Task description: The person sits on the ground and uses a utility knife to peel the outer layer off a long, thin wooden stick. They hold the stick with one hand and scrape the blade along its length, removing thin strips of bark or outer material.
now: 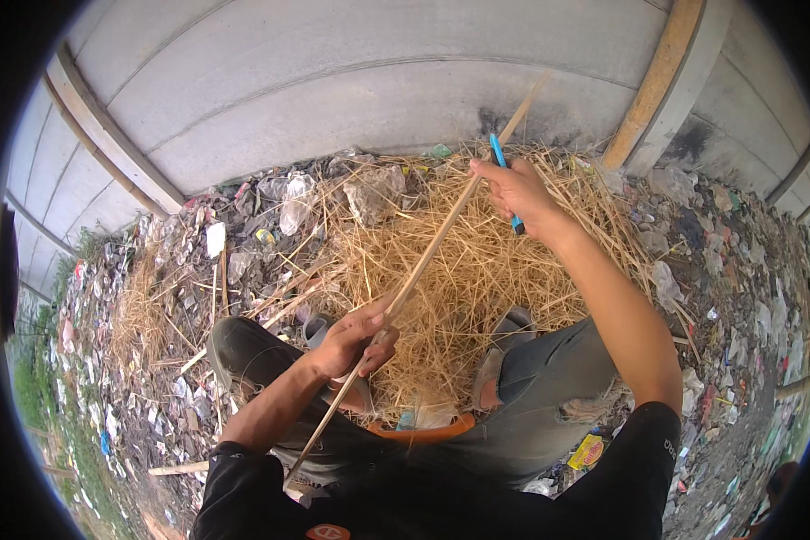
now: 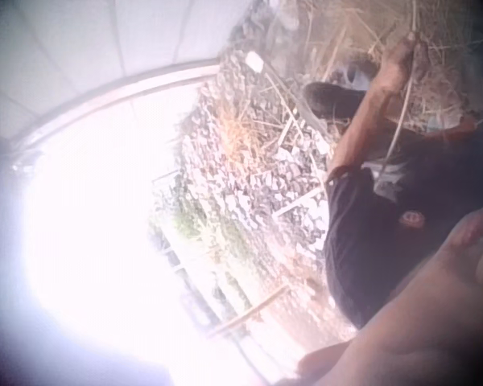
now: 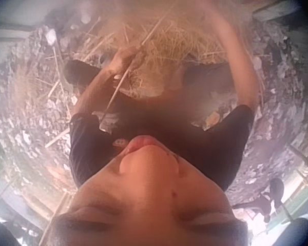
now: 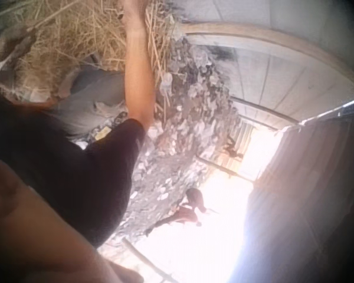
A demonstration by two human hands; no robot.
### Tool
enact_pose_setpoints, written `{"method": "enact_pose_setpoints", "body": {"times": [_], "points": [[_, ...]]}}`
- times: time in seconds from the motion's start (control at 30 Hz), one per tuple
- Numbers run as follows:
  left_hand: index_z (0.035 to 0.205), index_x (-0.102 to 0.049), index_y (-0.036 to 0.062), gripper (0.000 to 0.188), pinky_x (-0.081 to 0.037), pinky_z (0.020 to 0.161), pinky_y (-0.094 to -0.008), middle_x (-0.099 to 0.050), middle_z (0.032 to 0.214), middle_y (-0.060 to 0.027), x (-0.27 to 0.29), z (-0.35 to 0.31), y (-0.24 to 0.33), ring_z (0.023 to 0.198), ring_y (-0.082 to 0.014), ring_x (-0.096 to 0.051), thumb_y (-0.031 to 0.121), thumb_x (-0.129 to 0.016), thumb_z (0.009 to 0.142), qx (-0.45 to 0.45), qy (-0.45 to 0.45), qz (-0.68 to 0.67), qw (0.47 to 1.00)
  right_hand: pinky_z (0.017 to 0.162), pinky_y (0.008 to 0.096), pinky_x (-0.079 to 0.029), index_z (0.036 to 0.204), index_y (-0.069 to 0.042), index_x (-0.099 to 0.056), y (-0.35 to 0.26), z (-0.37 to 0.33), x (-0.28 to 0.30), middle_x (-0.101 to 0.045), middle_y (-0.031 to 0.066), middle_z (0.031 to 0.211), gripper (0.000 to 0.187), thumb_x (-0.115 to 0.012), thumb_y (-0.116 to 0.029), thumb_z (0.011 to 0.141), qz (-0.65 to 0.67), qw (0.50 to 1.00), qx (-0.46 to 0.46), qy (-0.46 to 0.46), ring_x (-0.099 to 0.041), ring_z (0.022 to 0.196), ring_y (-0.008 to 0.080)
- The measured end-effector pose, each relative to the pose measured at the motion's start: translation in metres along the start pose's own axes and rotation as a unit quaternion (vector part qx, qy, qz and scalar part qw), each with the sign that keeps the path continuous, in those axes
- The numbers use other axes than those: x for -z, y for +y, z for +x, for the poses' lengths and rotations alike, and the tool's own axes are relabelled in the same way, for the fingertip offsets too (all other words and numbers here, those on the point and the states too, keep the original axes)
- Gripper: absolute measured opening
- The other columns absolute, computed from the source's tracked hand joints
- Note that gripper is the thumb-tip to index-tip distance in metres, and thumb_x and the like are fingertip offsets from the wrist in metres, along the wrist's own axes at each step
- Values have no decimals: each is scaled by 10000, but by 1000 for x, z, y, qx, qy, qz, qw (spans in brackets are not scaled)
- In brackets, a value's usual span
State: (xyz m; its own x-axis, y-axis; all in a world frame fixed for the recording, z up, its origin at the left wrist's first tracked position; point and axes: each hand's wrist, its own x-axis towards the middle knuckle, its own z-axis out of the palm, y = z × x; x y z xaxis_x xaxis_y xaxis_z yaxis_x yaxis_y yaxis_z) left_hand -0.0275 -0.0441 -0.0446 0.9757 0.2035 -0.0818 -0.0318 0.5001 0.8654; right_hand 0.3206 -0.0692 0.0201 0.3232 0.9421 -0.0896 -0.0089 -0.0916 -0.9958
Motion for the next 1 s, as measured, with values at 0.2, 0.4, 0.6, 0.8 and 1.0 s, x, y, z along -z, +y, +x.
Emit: {"method": "enact_pose_setpoints", "body": {"times": [0.2, 0.4, 0.6, 0.8, 1.0], "points": [[1582, -292, 39, 590, -543, 714, -282, -644, 1067, -116, -7, -37, 17, 896, -169, -669, 386, -370, 1112, 37, 62, 241, 968, 407, 235, -288, 914, -60, -571, -33, 3, 13, -353, -76, 554, 232, -680, -255, 980, 129, 984, 60, 111, -341, 434, 44], [1488, -439, -35, 553, -420, 1117, -411, -491, 1463, -170, 31, -161, 60, 1400, -270, -459, 315, -514, 1066, -176, 468, 350, 792, 451, 244, -270, 912, -71, -567, -70, -13, 205, -308, -68, 614, 207, -701, -220, 967, 271, 896, 202, 290, -300, 482, 62], [1457, -492, -28, 520, -480, 1092, -421, -552, 1439, -210, 48, -297, 53, 1356, -303, -532, 212, -562, 1000, -278, 737, 280, 548, 510, 296, -312, 800, -97, -435, 51, -118, 401, -317, -4, 568, 332, -469, -271, 1081, 342, 797, 177, 465, -357, 492, 133], [1464, -443, -67, 605, -506, 1035, -411, -549, 1436, -196, 28, -260, 54, 1304, -280, -564, 147, -664, 943, -433, 664, 304, 529, 576, 366, -482, 1026, 47, -563, 216, -265, 481, -596, 140, 791, 507, -454, -447, 992, 121, 637, -64, 759, -567, 654, 261], [1548, -245, -53, 1052, -316, 1165, -575, -316, 1558, -292, -77, -194, 119, 1450, -392, -354, 581, -714, 852, -644, 528, 462, 306, 617, 459, -481, 858, -70, -557, 336, -211, 286, -511, 66, 620, 346, -483, -374, 1005, 52, 759, -179, 624, -507, 571, 241]]}}
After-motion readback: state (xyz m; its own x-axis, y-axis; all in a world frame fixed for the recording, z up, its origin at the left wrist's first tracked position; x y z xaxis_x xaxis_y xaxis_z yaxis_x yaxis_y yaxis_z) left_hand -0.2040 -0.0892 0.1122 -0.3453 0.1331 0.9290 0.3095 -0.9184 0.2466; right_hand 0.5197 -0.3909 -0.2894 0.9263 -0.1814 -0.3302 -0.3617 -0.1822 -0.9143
